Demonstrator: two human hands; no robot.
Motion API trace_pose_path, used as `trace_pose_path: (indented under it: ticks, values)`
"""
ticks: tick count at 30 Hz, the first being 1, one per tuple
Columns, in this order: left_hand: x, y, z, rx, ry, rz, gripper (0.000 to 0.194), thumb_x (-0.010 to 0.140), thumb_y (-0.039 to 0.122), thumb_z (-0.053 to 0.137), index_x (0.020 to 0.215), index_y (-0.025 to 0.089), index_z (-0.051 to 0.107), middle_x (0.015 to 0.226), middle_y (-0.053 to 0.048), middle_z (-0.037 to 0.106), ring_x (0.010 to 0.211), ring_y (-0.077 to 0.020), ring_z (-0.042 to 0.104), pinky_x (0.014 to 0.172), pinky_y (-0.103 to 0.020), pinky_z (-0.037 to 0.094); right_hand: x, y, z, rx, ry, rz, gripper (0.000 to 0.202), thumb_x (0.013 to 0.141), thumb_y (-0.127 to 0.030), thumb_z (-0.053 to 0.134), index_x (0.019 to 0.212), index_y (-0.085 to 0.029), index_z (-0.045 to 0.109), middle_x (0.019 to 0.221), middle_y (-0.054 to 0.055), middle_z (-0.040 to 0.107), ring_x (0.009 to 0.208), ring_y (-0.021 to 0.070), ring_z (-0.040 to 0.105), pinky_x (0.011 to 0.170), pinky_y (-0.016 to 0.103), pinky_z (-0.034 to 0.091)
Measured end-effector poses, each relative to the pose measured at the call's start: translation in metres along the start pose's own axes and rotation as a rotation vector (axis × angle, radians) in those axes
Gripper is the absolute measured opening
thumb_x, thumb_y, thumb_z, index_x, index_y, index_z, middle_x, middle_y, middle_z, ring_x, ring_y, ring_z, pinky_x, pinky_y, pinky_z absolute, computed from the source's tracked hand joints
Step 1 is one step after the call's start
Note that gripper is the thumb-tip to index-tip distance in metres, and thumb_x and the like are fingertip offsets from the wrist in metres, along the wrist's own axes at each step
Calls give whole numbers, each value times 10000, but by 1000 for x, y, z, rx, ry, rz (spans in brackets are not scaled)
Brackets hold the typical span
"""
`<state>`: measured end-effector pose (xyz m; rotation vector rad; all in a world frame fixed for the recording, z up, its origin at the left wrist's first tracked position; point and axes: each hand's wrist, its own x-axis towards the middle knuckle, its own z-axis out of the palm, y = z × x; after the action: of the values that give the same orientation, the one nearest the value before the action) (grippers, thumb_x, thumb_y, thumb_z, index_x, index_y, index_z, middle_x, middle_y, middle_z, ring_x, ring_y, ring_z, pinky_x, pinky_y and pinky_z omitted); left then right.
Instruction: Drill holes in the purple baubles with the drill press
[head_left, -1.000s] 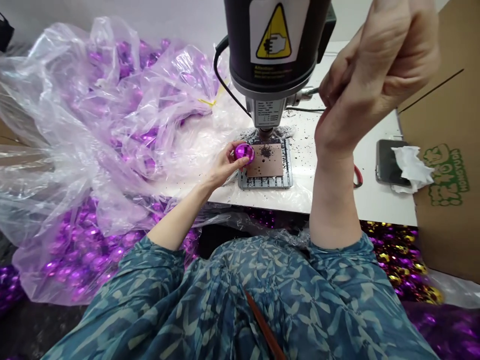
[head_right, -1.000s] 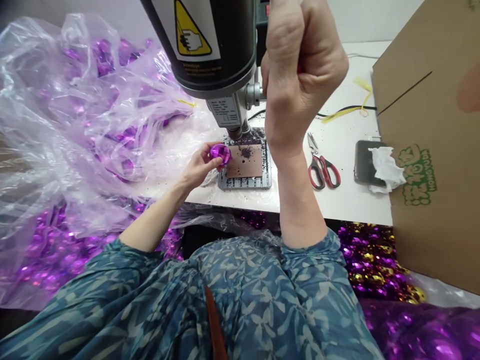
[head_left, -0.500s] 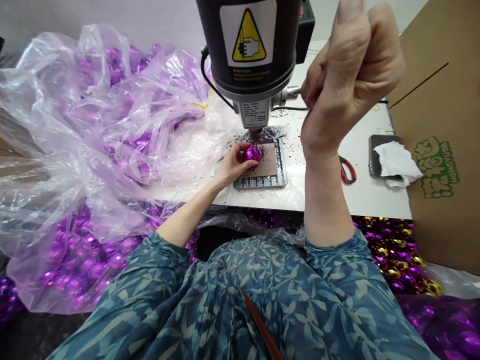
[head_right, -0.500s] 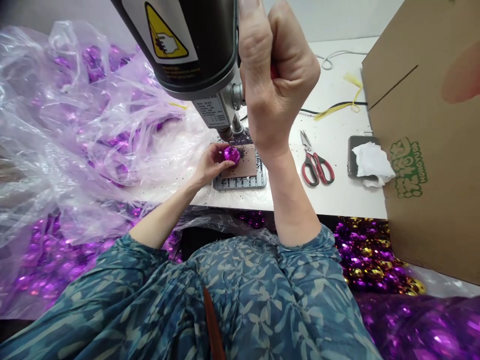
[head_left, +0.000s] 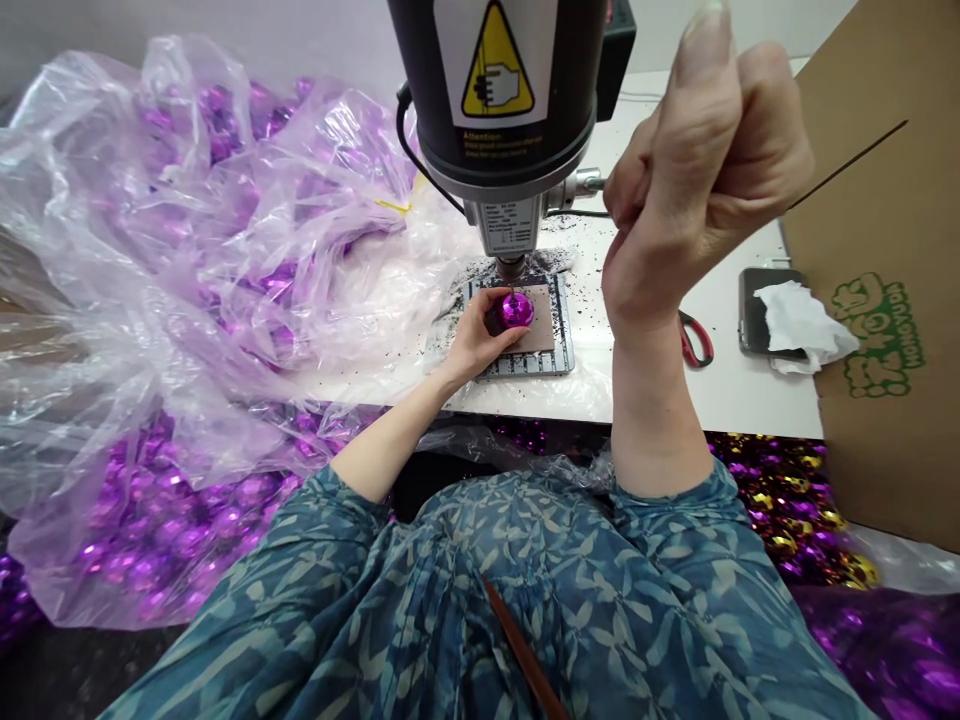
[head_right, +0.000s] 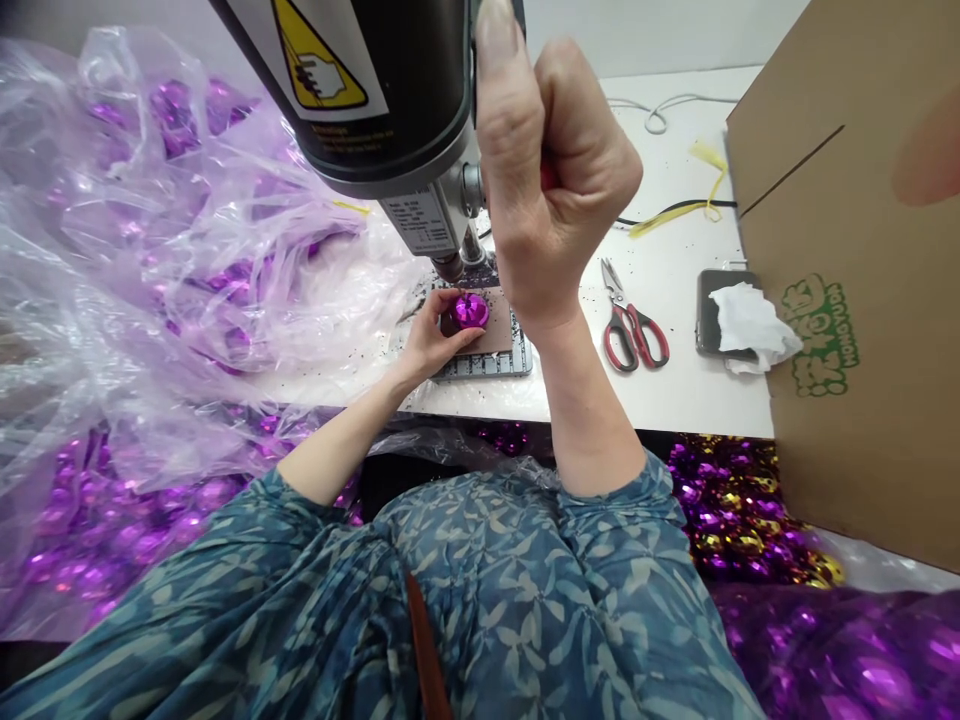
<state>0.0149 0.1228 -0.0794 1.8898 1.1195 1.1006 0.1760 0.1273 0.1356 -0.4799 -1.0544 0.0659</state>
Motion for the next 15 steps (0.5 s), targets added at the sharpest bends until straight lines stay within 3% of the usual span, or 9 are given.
trace_pose_path:
  ticks: [4, 9, 15]
  values:
    - [0, 2, 0, -6, -2, -8, 665, 920, 537, 976, 1417, 263, 631, 1348, -107, 775, 1257, -318, 774, 1117, -510, 653, -11, 3, -3, 38, 59, -21, 582, 1042, -525, 632, 700, -128, 379, 627, -22, 138, 487, -41, 296, 589, 229, 155]
    - [1, 2, 1, -7, 7, 16, 644, 921, 530, 977, 1400, 264, 639, 1332, -105, 788, 1250, -317, 786, 1112, -513, 658, -23, 14, -1, 60, 178, -27, 716, 1027, -577, 672, 743, -159, 165, 659, -19, 89, 495, -40, 123, 555, 251, 76]
    - [0, 2, 1, -22, 15, 9, 661, 913, 560, 979, 1397, 254, 650, 1346, -117, 795, 1246, -313, 794, 1108, -504, 670, -32, 17, -28, 9, 56, 48, 752, 1010, -596, 686, 736, -167, 132, 574, -27, 74, 455, -2, 207, 517, 264, 176]
